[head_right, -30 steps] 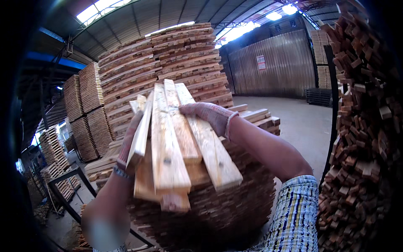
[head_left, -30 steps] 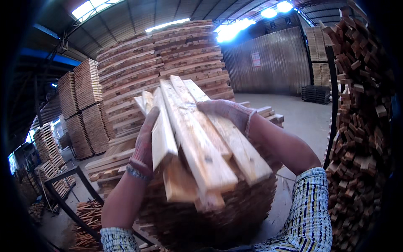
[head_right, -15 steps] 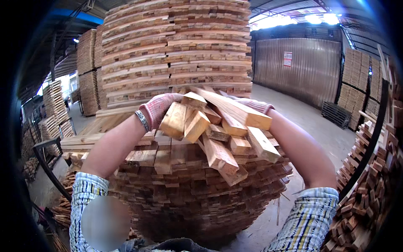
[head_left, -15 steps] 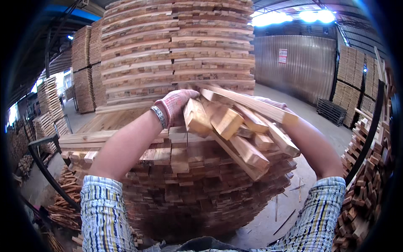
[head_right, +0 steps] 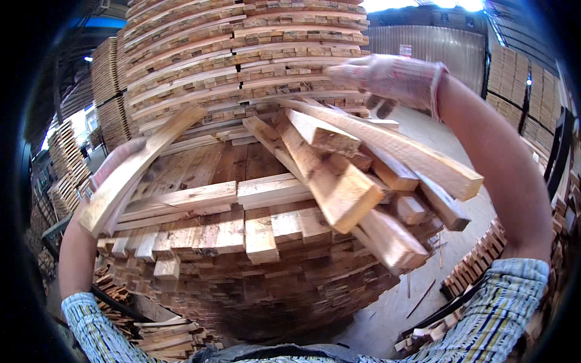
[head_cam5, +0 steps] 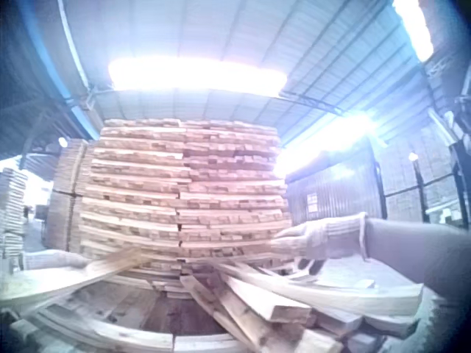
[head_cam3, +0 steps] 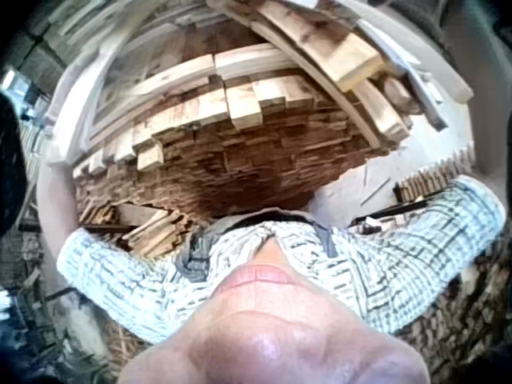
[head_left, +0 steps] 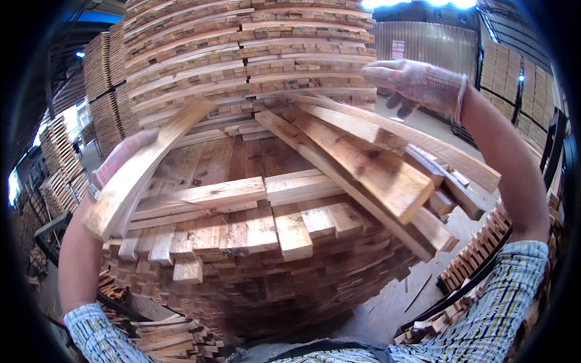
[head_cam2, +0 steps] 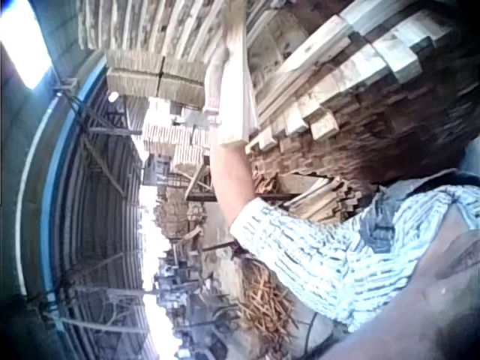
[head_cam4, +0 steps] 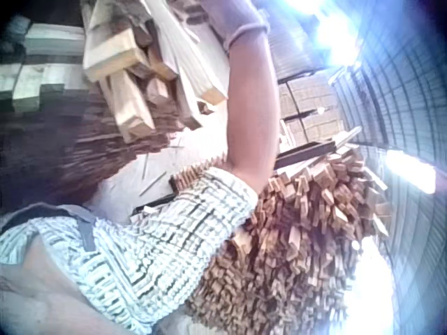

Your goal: The person stacks wooden planks in a warehouse environment. They pick up individual planks from a large pile and place them onto a growing stack, occasionally adjusting the alignment of the wood. The person wears gloves and a patterned shirt while performing the repetitive manual labor.

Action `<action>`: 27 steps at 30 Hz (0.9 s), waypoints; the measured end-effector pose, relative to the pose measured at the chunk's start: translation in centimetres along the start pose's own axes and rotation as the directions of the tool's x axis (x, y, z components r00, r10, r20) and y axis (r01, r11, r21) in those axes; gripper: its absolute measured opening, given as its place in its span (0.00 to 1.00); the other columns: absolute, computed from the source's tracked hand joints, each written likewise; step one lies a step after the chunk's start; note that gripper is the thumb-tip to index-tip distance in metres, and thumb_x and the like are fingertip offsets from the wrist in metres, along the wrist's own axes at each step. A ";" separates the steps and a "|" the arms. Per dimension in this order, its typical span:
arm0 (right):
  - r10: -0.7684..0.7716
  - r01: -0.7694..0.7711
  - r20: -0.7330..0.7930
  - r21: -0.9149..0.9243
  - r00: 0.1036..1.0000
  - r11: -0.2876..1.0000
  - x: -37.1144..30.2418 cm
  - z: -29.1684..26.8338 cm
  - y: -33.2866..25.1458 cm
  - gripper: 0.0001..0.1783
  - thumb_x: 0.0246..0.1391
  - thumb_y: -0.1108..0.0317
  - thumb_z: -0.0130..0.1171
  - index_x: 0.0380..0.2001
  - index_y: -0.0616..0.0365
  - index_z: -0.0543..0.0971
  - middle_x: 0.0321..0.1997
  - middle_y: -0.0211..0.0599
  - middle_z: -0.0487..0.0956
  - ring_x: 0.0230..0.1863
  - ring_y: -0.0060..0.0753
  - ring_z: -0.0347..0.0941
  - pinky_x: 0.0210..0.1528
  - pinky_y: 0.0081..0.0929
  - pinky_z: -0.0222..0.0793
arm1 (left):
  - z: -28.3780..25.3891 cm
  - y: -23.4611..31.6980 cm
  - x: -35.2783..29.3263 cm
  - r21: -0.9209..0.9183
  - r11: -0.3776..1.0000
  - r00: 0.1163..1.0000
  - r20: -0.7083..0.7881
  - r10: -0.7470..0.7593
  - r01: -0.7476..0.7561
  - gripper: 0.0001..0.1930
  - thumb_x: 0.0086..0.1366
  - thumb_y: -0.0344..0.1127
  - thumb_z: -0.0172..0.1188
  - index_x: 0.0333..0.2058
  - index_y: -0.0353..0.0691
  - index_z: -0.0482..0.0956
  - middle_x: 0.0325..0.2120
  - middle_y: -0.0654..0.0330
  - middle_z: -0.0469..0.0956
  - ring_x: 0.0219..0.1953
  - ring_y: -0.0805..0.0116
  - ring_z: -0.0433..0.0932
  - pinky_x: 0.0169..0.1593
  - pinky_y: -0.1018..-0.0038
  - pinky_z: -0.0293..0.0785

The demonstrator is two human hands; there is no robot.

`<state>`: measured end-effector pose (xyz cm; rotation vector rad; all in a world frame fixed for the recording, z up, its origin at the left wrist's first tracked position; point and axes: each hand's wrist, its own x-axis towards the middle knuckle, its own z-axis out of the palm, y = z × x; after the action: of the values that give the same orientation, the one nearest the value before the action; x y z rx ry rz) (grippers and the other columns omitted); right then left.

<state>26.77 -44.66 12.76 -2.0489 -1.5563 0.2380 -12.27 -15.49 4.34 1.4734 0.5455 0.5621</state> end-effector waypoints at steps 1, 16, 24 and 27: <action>0.062 -0.041 0.098 -0.200 0.993 0.979 0.6 1.8 -3.5 0.48 0.56 0.28 0.47 0.70 0.49 0.60 0.65 0.50 0.69 0.53 0.42 0.75 0.52 0.42 0.77 | -1.6 -0.7 0.3 0.125 0.990 0.990 -0.130 -0.047 0.064 0.23 0.70 0.45 0.54 0.51 0.29 0.73 0.31 0.52 0.82 0.29 0.72 0.82 0.32 0.77 0.82; 0.506 -0.182 0.252 -0.729 0.825 0.659 9.7 9.3 -10.9 0.52 0.48 0.49 0.60 0.72 0.58 0.52 0.60 0.58 0.73 0.58 0.51 0.72 0.57 0.39 0.69 | -8.2 0.0 1.6 0.843 0.487 0.949 -0.306 0.081 0.230 0.27 0.50 0.43 0.69 0.44 0.29 0.75 0.33 0.54 0.78 0.32 0.66 0.76 0.37 0.69 0.75; 0.455 -0.167 0.014 -0.920 0.890 0.355 8.2 11.1 -9.2 0.40 0.47 0.73 0.53 0.66 0.67 0.60 0.55 0.59 0.76 0.55 0.52 0.75 0.58 0.42 0.70 | -12.9 -1.0 0.9 0.684 0.717 0.955 -0.283 0.091 0.134 0.34 0.49 0.36 0.63 0.55 0.25 0.70 0.36 0.45 0.79 0.31 0.60 0.79 0.35 0.68 0.77; 0.406 -0.166 0.044 -0.869 0.913 0.467 8.9 10.2 -9.9 0.38 0.46 0.75 0.53 0.65 0.62 0.64 0.54 0.56 0.77 0.54 0.50 0.76 0.57 0.42 0.71 | -13.5 -1.0 0.9 0.765 0.619 0.939 -0.320 0.123 0.179 0.34 0.48 0.38 0.64 0.54 0.27 0.71 0.38 0.46 0.80 0.33 0.60 0.80 0.39 0.69 0.77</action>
<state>16.68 -31.41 11.02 -3.2002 -1.6203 -0.2481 -20.35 -4.65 3.01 2.2199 1.2113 0.5860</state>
